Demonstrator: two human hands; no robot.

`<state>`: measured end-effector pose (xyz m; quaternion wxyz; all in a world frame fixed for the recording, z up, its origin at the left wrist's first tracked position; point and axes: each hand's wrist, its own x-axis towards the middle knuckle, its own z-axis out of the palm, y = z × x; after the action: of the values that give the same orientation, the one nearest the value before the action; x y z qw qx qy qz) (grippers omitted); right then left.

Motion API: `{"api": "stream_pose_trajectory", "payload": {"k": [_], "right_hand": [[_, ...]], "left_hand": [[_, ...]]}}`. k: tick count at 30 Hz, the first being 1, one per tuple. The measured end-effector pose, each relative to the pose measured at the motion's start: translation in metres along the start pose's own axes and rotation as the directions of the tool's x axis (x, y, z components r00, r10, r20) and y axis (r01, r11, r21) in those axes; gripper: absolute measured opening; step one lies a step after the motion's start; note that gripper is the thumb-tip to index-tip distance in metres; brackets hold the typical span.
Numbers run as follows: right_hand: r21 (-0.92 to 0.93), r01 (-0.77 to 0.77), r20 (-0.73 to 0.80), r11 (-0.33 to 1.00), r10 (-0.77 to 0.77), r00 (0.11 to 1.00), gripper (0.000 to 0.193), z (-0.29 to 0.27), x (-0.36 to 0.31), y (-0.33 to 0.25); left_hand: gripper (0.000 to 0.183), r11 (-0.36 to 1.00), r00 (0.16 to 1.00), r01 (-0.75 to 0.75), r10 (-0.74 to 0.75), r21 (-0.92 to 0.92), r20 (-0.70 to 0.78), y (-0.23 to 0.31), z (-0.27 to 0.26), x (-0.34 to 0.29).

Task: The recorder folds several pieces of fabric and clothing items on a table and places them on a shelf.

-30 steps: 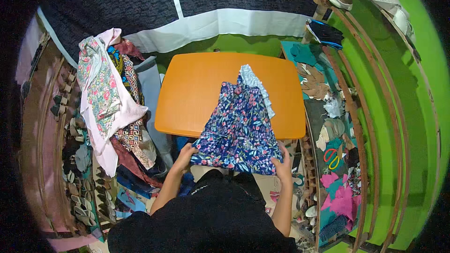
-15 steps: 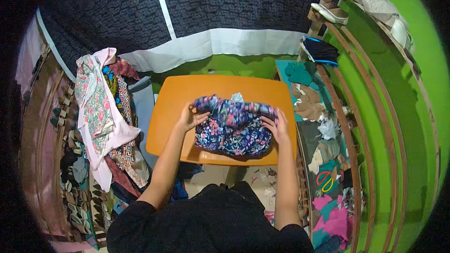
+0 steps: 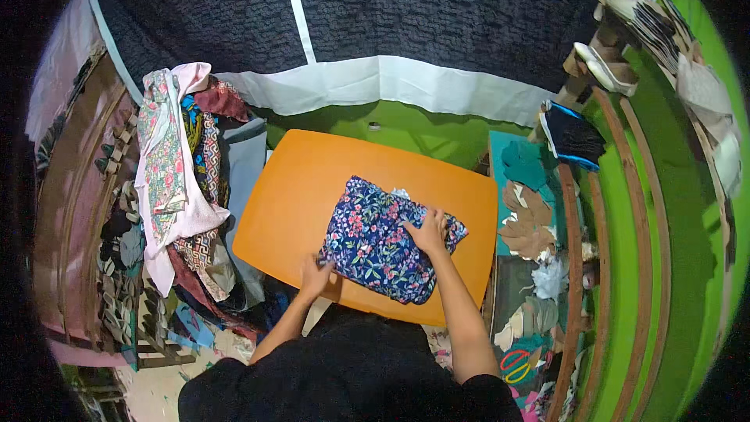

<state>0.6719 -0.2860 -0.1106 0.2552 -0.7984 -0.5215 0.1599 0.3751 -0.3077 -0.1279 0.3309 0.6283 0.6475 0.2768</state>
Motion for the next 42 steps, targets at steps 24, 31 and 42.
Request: {"api": "stream_pose_trajectory", "payload": {"k": [24,31,42], "right_hand": [[0.712,-0.364,0.531,0.6,-0.121,0.839,0.022,-0.046,0.084,-0.06],[0.95,-0.029,0.098,0.311,-0.208,0.973,0.035,-0.101,0.101,-0.09],[0.17,0.442,0.102,0.881,-0.462,0.881,0.043,0.019,-0.047,0.023]], "left_hand": [[0.043,0.355,0.76,0.573,0.108,-0.739,0.641,0.095,-0.011,0.102],[0.068,0.78,0.77,-0.088,0.448,-0.62,0.455,0.17,-0.067,0.197],[0.059,0.611,0.512,-0.784,0.734,-0.106,0.445,-0.005,-0.017,0.119]]}}
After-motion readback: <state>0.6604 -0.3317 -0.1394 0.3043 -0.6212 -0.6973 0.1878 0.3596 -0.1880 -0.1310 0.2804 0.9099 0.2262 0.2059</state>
